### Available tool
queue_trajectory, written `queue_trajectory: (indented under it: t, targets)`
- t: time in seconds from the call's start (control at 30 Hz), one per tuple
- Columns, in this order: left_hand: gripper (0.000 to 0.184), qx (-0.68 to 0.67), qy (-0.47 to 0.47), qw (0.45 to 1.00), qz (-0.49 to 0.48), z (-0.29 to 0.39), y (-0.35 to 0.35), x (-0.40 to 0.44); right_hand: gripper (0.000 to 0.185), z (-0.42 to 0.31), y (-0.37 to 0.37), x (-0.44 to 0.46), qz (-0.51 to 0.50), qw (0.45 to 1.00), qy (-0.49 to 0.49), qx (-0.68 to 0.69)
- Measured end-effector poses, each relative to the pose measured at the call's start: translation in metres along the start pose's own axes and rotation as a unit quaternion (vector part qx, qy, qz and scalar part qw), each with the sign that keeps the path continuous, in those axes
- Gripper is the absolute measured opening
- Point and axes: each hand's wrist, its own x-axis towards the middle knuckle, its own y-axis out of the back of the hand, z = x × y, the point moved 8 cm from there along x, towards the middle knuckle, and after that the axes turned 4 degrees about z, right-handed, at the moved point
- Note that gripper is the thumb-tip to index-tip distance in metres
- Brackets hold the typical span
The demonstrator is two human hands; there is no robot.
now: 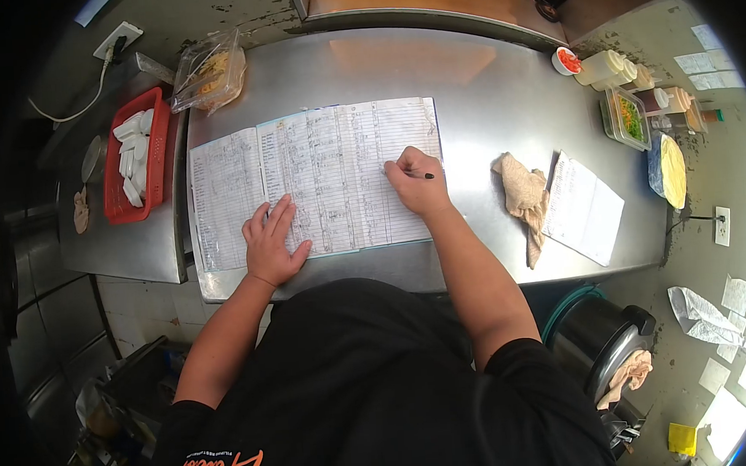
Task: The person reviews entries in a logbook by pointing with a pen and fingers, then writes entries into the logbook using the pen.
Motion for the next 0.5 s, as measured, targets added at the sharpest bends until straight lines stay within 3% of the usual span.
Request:
queue_trajectory:
  t: [0.5]
  targets:
    - [0.074,-0.005,-0.003,1.000,0.003,0.0007,0.0012,-0.0001,0.029,-0.0046,-0.0018,-0.0012,-0.009,0.999,-0.022,-0.038]
